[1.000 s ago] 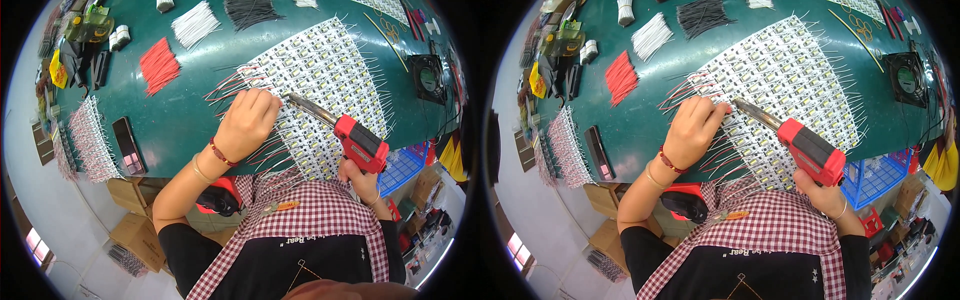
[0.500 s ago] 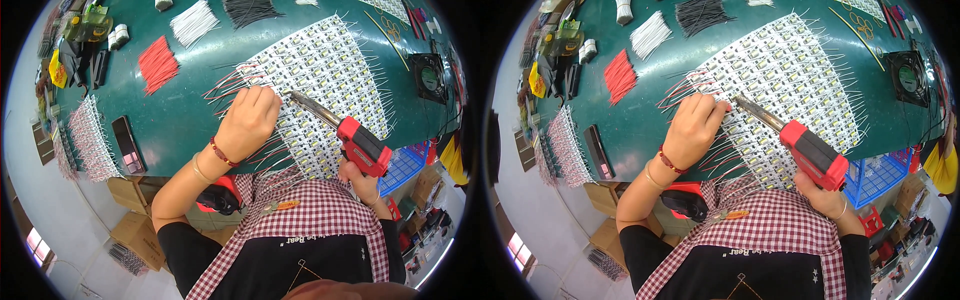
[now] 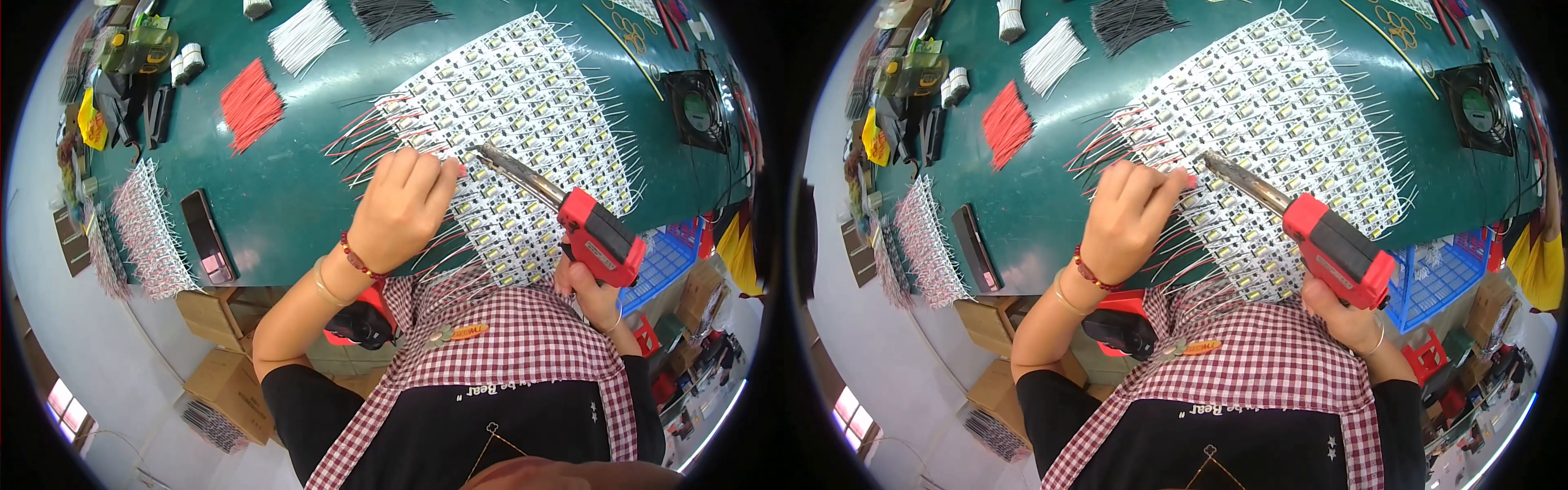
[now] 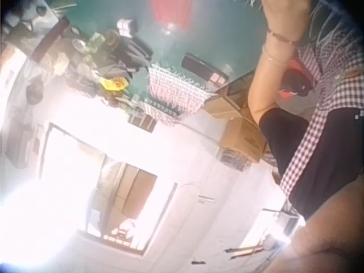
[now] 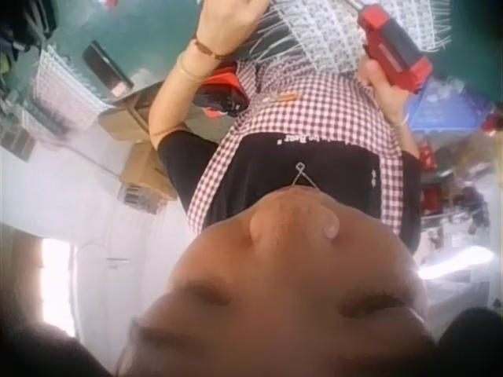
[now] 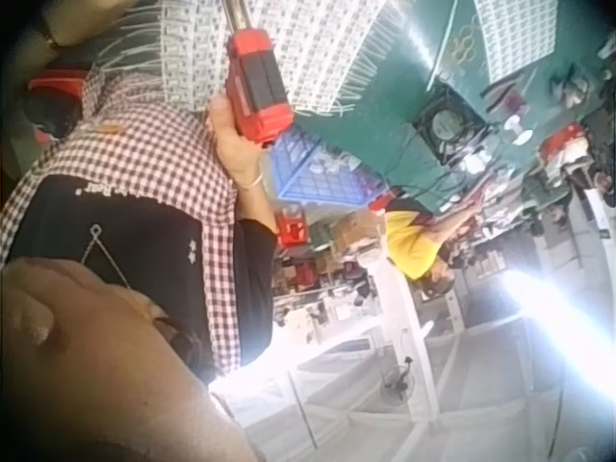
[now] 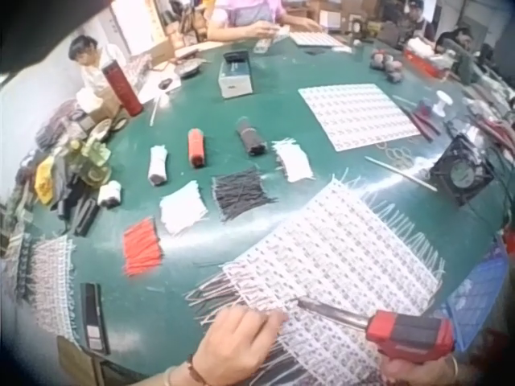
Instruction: The person solders electrical wires onto an LED light sheet component using a soldering iron and solder wire.
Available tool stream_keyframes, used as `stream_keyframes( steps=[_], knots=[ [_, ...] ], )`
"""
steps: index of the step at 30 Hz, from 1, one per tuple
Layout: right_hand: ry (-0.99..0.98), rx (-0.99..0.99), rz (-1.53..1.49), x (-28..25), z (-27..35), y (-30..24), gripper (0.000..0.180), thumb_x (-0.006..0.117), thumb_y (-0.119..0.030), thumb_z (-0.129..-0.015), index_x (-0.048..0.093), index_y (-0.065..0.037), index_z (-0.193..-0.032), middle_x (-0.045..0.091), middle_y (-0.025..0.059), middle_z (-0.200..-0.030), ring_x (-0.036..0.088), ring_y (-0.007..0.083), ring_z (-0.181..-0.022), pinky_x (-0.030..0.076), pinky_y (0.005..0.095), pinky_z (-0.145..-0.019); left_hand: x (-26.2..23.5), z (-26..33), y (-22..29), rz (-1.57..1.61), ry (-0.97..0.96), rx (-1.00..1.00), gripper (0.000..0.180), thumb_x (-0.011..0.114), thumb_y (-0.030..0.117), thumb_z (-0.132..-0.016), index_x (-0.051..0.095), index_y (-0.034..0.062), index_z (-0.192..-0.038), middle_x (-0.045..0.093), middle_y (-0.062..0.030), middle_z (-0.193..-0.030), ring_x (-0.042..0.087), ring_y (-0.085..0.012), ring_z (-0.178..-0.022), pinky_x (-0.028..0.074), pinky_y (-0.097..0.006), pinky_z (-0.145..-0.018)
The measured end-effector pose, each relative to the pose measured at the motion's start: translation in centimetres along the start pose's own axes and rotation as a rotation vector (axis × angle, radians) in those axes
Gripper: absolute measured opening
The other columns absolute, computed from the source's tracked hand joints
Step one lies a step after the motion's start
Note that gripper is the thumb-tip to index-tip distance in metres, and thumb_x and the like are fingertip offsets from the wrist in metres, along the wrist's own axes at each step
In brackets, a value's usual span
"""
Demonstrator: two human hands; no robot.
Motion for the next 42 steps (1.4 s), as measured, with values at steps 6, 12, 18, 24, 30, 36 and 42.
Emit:
stream_keyframes(
  steps=[6,12,18,24,30,36,42],
  knots=[
    [-0.035,0.019,-0.016,-0.3,0.5,0.8,0.047,0.062,-0.029,-0.095,0.046,0.003,-0.126,0.051,0.0059,-0.067,0.048,0.013,-0.052,0.043,0.0287,-0.052,1.1,1.0,0.9,0.032,-0.031,-0.069,0.022,0.064,0.007,-0.08,0.064,-0.0025,-0.1,0.046,-0.0067,-0.08,0.047,-0.021,-0.074,0.039,-0.032,-0.065],
    [-0.039,0.048,0.032,-0.7,0.9,1.8,0.043,0.06,-0.026,-0.096,0.046,0.003,-0.124,0.052,0.0067,-0.068,0.049,0.0131,-0.053,0.044,0.0288,-0.053,1.1,0.9,0.8,0.044,-0.008,-0.128,0.027,0.065,0.003,-0.076,0.067,-0.0016,-0.102,0.049,-0.0058,-0.079,0.048,-0.0208,-0.072,0.04,-0.033,-0.066],
    [-0.029,0.137,-0.004,-0.7,0.8,1.1,0.008,0.061,-0.01,-0.093,0.06,-0.003,-0.095,0.059,0.0009,-0.077,0.054,0.0089,-0.067,0.045,0.0257,-0.061,1.1,0.4,0.8,0.039,-0.036,-0.111,0.026,0.065,0.003,-0.076,0.066,-0.0018,-0.102,0.048,-0.0062,-0.079,0.049,-0.0216,-0.074,0.04,-0.033,-0.066],
    [-0.026,0.0,0.233,-0.7,1.0,2.5,0.04,0.059,-0.028,-0.096,0.048,0.002,-0.121,0.053,0.0057,-0.068,0.051,0.0123,-0.057,0.044,0.0278,-0.056,1.0,-0.1,0.9,-0.009,-0.083,-0.076,0.026,0.064,0.004,-0.077,0.065,-0.0026,-0.102,0.048,-0.0076,-0.082,0.049,-0.0224,-0.076,0.04,-0.034,-0.066],
    [-0.045,0.125,0.004,-1.0,1.0,1.2,0.013,0.062,-0.011,-0.093,0.061,-0.002,-0.102,0.059,0.0014,-0.083,0.056,0.0105,-0.074,0.047,0.0273,-0.067,0.9,-0.1,0.8,-0.011,-0.088,-0.066,0.027,0.063,0.005,-0.077,0.065,-0.0033,-0.102,0.048,-0.0076,-0.083,0.049,-0.0224,-0.076,0.04,-0.034,-0.067],
    [-0.056,0.139,-0.021,-0.9,0.8,1.2,0.01,0.061,-0.012,-0.094,0.061,-0.003,-0.097,0.058,0.0004,-0.08,0.055,0.0101,-0.072,0.046,0.0274,-0.066,0.9,-0.1,0.8,-0.042,-0.096,-0.042,0.027,0.064,0.005,-0.077,0.065,-0.0027,-0.103,0.05,-0.0072,-0.083,0.05,-0.0222,-0.077,0.042,-0.034,-0.068],
    [-0.049,0.133,0.018,-0.8,0.8,1.3,0.01,0.061,-0.012,-0.094,0.061,-0.004,-0.097,0.058,0.0,-0.08,0.055,0.0102,-0.073,0.046,0.0276,-0.066,1.0,0.6,0.3,-0.026,-0.033,0.001,0.015,0.062,0.007,-0.082,0.063,-0.0029,-0.093,0.047,-0.0056,-0.078,0.048,-0.019,-0.074,0.04,-0.031,-0.067]
  ],
)
Point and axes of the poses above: each hand's wrist, its own z-axis away from the middle knuckle, its own x-axis out of the palm, y = z × x, the point moved 1 cm from there along -z, towards the middle knuckle
